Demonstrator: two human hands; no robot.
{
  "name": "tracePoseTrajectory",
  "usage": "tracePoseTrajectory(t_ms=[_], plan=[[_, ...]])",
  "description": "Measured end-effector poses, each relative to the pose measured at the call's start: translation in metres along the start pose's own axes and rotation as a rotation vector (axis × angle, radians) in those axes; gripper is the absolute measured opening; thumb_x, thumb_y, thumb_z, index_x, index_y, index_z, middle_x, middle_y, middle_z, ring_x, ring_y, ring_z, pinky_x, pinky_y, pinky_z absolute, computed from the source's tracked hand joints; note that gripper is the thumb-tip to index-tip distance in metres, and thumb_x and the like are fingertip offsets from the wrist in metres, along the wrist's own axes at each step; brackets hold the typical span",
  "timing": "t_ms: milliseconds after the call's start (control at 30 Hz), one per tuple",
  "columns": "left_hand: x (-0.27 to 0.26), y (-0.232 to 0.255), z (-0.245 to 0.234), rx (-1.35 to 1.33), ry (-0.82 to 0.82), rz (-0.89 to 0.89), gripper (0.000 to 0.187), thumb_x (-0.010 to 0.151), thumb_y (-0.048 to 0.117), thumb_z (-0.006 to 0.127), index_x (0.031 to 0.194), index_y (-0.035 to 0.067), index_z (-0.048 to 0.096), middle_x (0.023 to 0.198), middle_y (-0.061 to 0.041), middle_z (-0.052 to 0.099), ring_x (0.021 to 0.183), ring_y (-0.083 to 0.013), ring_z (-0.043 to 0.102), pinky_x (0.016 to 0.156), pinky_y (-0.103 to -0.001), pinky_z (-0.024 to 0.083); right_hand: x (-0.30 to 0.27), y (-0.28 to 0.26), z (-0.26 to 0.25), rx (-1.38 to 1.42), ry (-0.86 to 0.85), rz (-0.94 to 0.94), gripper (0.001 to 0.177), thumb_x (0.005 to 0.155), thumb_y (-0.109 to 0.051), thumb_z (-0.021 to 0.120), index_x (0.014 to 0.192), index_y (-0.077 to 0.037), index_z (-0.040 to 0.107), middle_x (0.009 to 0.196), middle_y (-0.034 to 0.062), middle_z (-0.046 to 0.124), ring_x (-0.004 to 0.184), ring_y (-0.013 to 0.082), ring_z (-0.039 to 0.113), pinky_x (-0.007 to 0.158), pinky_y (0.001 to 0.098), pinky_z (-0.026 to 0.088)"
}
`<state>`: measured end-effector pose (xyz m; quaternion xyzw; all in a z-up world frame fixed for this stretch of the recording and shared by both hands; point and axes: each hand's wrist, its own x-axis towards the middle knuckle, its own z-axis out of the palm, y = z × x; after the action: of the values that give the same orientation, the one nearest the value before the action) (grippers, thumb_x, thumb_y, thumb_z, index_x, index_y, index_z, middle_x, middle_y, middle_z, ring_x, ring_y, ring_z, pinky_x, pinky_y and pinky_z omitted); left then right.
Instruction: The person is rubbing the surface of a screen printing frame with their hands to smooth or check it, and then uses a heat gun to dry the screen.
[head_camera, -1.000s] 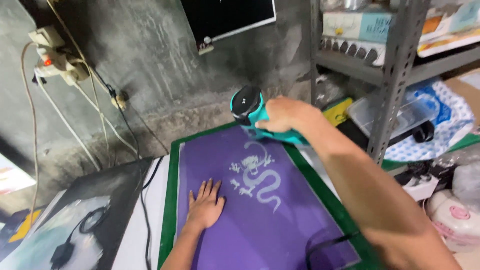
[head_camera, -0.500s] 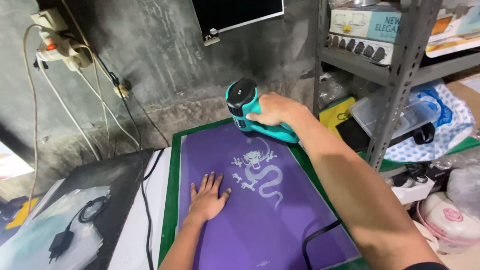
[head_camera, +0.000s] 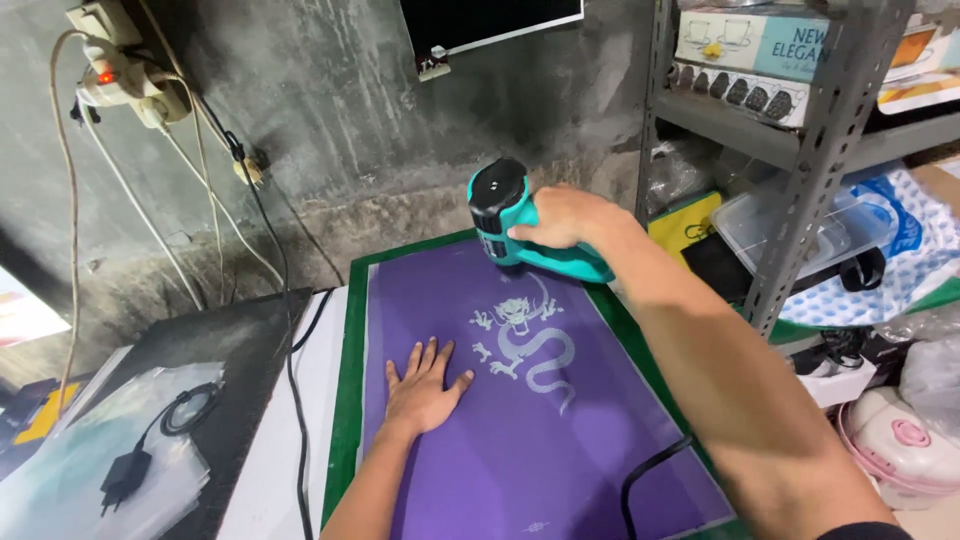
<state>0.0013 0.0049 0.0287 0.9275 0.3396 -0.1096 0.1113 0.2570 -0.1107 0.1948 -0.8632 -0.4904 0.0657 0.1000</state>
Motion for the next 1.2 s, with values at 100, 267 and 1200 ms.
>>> tracePoseTrajectory(t_ms=[100,267,1200], plan=[[0.001,-0.002,0.005,-0.012,0.024,-0.006,0.071,0.103,0.067,0.017,0.165,0.032,0.016,0.175,0.0,0.009,0.162,-0.0207,0.002,0.127,-0.061,-0.002,0.011,0.007,0.008,0.019,0.01,-0.005,0.072,0.096,-0.066,0.054,0.099,0.004,0.072,0.11,0.0243,0.072,0.101,0.0343,0.072,0.086,0.0459,0.057],[0.001,-0.001,0.006,0.017,0.07,-0.002,0.069,0.104,0.065,0.015,0.164,0.032,0.019,0.174,0.0,0.014,0.161,-0.0211,0.006,0.127,-0.062,0.001,-0.003,-0.003,-0.002,-0.008,0.031,-0.009,0.08,0.094,-0.071,0.054,0.106,0.006,0.073,0.124,0.0296,0.07,0.114,0.0385,0.07,0.093,0.0493,0.055],[-0.006,0.0,0.007,-0.015,0.059,0.002,0.068,0.105,0.061,0.021,0.165,0.029,0.019,0.175,-0.001,0.012,0.162,-0.0217,0.005,0.128,-0.058,0.0,-0.011,0.014,-0.021,0.088,0.073,-0.033,0.069,0.096,-0.073,0.059,0.064,-0.012,0.054,0.056,0.0069,0.053,0.052,0.0275,0.057,0.058,0.0439,0.05]])
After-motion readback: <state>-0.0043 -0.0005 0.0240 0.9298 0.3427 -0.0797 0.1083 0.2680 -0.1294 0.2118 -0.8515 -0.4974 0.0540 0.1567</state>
